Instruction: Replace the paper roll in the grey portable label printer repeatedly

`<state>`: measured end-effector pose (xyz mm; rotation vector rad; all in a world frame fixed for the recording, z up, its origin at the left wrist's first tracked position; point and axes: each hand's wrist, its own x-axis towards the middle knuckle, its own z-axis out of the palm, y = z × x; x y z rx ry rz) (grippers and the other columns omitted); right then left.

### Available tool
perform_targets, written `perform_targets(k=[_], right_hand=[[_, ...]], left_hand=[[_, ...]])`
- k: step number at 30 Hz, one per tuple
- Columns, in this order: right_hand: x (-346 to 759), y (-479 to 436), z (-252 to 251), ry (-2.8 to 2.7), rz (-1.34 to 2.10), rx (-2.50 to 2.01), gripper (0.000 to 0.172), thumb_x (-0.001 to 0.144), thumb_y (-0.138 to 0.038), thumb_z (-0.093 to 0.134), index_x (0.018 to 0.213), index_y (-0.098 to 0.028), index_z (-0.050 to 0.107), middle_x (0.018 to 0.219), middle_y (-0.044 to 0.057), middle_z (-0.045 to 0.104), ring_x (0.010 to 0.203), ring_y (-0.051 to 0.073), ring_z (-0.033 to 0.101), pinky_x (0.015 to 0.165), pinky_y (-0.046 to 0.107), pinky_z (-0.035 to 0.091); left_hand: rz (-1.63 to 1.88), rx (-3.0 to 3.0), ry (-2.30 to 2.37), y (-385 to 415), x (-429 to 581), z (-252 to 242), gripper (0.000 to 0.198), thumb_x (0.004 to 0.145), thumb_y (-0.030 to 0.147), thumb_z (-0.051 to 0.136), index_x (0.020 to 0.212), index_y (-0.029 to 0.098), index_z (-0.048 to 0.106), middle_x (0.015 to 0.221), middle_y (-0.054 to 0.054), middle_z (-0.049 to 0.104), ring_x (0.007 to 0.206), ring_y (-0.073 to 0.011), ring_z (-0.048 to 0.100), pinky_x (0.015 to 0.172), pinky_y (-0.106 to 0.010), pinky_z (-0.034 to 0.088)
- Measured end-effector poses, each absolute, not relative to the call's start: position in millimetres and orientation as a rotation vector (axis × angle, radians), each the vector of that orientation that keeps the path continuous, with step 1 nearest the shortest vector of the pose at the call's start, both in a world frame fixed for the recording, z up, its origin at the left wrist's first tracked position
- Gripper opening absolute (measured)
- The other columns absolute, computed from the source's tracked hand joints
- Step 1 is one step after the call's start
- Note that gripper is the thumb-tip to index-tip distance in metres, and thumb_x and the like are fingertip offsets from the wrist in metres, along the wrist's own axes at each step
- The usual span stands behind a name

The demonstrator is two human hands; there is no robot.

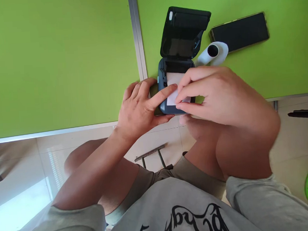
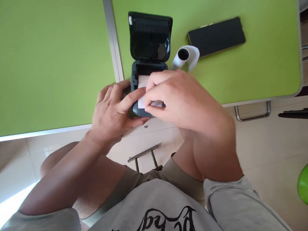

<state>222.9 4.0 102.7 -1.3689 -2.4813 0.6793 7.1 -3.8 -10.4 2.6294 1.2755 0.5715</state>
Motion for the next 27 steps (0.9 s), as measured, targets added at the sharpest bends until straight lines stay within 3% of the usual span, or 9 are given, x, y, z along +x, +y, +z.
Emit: perform_targets(k=[2,4,8,12,15,18,21,24,27], right_hand=[[224.8,5.3,104.1,-2.423,0.650,-1.367,0.018,0.094,-0.019,0.064,0.086,-0.026,0.079,0.101,0.003,0.078,0.090,0.020,0.072,0.082,0.036,0.056],[228.7,7.1,103.2,-2.264,0.483,-1.385,0.016,0.095,-0.021,0.065,0.103,-0.024,0.079,0.121,0.008,0.075,0.110,0.023,0.072,0.091,0.037,0.058],[237.4,12.1,89.7,-1.956,0.316,-1.468,0.047,0.092,-0.016,0.061,0.139,-0.016,0.064,0.166,0.017,0.045,0.139,0.028,0.060,0.087,0.035,0.060],[238.0,19.3,74.9,-1.978,0.403,-1.463,0.067,0.085,-0.013,0.064,0.150,-0.020,0.050,0.165,0.010,0.051,0.132,0.024,0.065,0.090,0.033,0.061],[233.9,21.1,76.7,-1.982,0.338,-1.510,0.065,0.086,-0.017,0.064,0.149,-0.027,0.049,0.161,0.004,0.054,0.136,0.023,0.064,0.094,0.033,0.060],[229.5,17.6,87.7,-1.900,0.306,-1.624,0.041,0.096,-0.030,0.057,0.136,-0.038,0.057,0.143,0.000,0.067,0.131,0.023,0.066,0.087,0.035,0.060],[228.3,12.8,97.1,-1.782,0.369,-1.647,0.012,0.100,-0.036,0.053,0.099,-0.032,0.065,0.095,0.004,0.070,0.087,0.022,0.068,0.074,0.037,0.052],[230.7,11.4,100.0,-1.776,0.416,-1.713,0.038,0.099,-0.033,0.058,0.063,-0.027,0.046,0.063,-0.001,0.046,0.060,0.015,0.042,0.064,0.036,0.035],[232.3,14.6,99.3,-1.879,0.550,-1.980,0.053,0.097,-0.036,0.065,0.050,-0.024,0.047,0.049,-0.004,0.032,0.050,0.010,0.030,0.060,0.034,0.025]], left_hand=[[0.568,2.635,1.274,-4.0,7.3,-9.7,0.078,0.091,0.079,0.061,0.158,0.041,0.049,0.144,-0.015,0.060,0.129,-0.0333,0.058,0.115,-0.051,0.041],[0.557,2.633,1.264,-3.7,7.3,-9.0,0.077,0.091,0.077,0.062,0.158,0.042,0.048,0.145,-0.014,0.058,0.131,-0.0338,0.057,0.115,-0.051,0.041],[0.543,2.619,1.224,-2.8,6.4,-8.7,0.073,0.092,0.076,0.062,0.157,0.045,0.049,0.147,-0.013,0.057,0.133,-0.0342,0.056,0.116,-0.052,0.039],[0.578,2.606,1.212,-2.8,5.7,-9.8,0.070,0.093,0.077,0.059,0.154,0.044,0.052,0.146,-0.014,0.057,0.132,-0.0347,0.056,0.116,-0.053,0.039],[0.604,2.607,1.207,-2.9,5.4,-10.9,0.069,0.093,0.076,0.059,0.154,0.044,0.052,0.146,-0.014,0.057,0.131,-0.0344,0.057,0.116,-0.054,0.040],[0.622,2.611,1.188,-2.7,4.8,-11.8,0.070,0.094,0.075,0.060,0.155,0.044,0.051,0.146,-0.014,0.057,0.132,-0.0345,0.056,0.116,-0.053,0.040],[0.619,2.613,1.186,-2.6,4.4,-12.4,0.070,0.093,0.072,0.064,0.156,0.045,0.049,0.147,-0.014,0.057,0.133,-0.0343,0.056,0.116,-0.053,0.040],[0.607,2.601,1.205,-2.7,4.4,-13.0,0.071,0.092,0.069,0.068,0.156,0.046,0.048,0.148,-0.013,0.056,0.134,-0.0344,0.056,0.117,-0.054,0.039],[0.611,2.591,1.212,-3.0,5.0,-13.6,0.072,0.090,0.070,0.070,0.155,0.046,0.050,0.148,-0.012,0.057,0.133,-0.0346,0.056,0.116,-0.055,0.039]])
